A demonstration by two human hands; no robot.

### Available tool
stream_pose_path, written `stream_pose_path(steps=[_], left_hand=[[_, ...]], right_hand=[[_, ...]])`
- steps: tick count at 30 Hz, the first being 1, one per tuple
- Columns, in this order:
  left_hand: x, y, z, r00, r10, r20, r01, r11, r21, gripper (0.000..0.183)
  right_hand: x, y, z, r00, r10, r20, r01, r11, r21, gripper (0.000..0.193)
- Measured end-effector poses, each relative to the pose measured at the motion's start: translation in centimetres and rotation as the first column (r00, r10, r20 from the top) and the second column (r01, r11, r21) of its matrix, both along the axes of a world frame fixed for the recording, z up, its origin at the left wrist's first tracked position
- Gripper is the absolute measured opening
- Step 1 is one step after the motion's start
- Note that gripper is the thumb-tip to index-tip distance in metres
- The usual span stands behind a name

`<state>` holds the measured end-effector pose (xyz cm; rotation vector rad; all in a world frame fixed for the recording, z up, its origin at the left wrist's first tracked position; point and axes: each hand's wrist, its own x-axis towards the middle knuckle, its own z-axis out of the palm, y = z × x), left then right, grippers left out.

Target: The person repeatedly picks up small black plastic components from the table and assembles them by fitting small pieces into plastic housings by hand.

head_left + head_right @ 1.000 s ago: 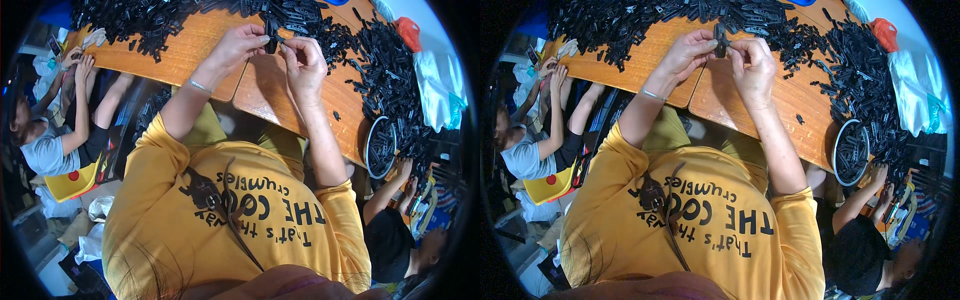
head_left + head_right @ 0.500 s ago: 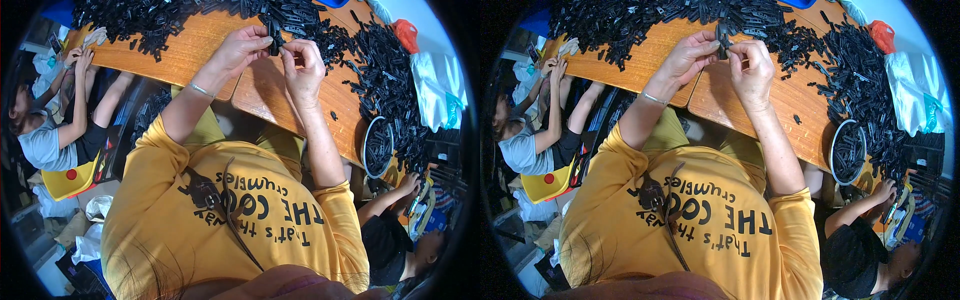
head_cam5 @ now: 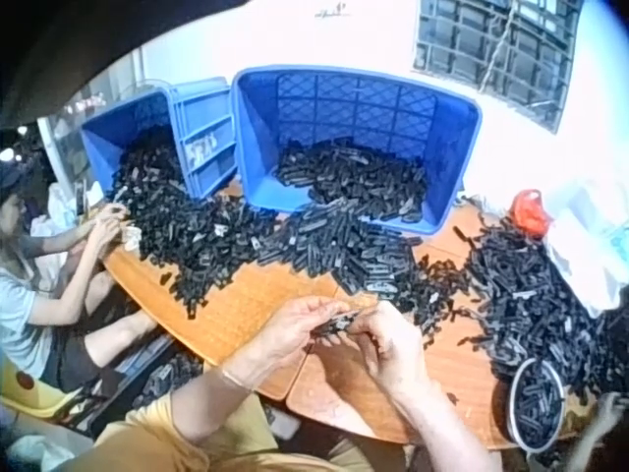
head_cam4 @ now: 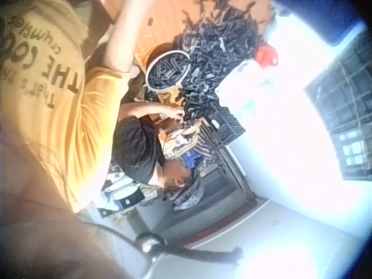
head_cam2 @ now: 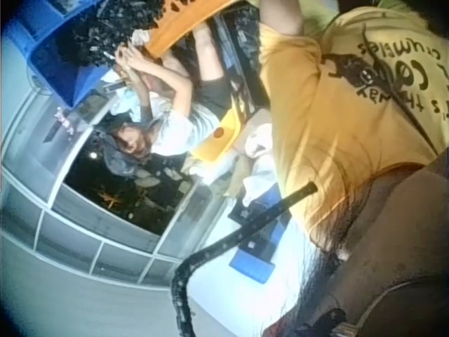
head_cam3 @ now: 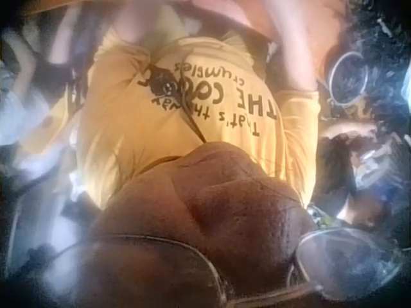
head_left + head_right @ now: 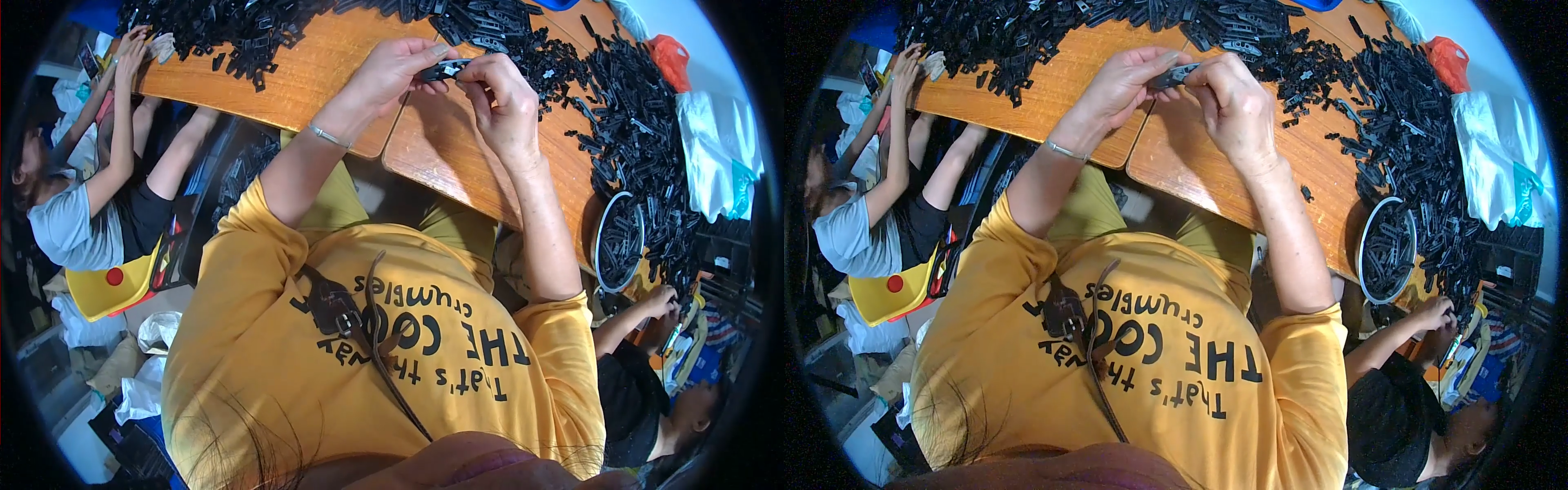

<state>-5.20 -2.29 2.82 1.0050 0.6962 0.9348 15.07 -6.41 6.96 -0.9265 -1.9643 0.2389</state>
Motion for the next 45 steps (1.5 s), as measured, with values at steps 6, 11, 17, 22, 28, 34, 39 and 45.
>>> stream_pose_path(steps=[6, 11, 17, 22, 28, 34, 39, 45], left_hand=[[-0.2, -0.8, 0.6, 0.989, 0.007, -0.146, -0.001, 0.999, 0.036, 0.037], [-0.1, -2.3, 1.4, 0.96, 0.006, -0.279, 0.016, 0.997, 0.074, 0.033], [-0.4, -4.6, 0.7, 0.966, 0.021, -0.259, 0.045, 0.968, 0.246, 0.029], [-3.1, -6.4, -1.5, 0.957, 0.102, -0.273, -0.022, 0.96, 0.279, 0.037], [-15.2, -10.3, 0.8, 0.681, 0.274, -0.679, -0.088, 0.951, 0.295, 0.027], [-21.9, -12.9, 2.6, 0.004, 0.071, -0.997, 0.125, 0.99, 0.071, 0.022], [-13.9, -5.4, 1.8, 0.298, 0.502, -0.812, 0.241, 0.783, 0.573, 0.018], [-1.0, 7.5, -1.7, 0.388, 0.704, -0.595, 0.443, 0.423, 0.79, 0.022]], right_hand=[[0.5, 0.1, 0.6, 0.986, 0.045, 0.158, -0.053, 0.997, 0.047, 0.015], [1.0, -0.1, -1.1, 0.988, 0.05, 0.145, -0.049, 0.999, -0.004, 0.013], [0.2, -0.5, -5.5, 0.994, -0.091, -0.055, 0.031, 0.742, -0.67, 0.027], [-3.1, -1.4, -6.6, 1.0, -0.027, 0.005, 0.023, 0.753, -0.657, 0.038], [-2.7, -1.0, -7.2, 0.993, 0.088, -0.083, -0.121, 0.742, -0.659, 0.022], [5.1, 5.1, -6.7, 0.813, -0.302, 0.498, 0.405, 0.908, -0.11, 0.016], [6.6, 7.8, -6.8, 0.69, -0.217, 0.69, 0.344, 0.937, -0.05, 0.023], [5.5, 7.6, -6.2, 0.739, -0.119, 0.663, 0.179, 0.983, -0.023, 0.018]])
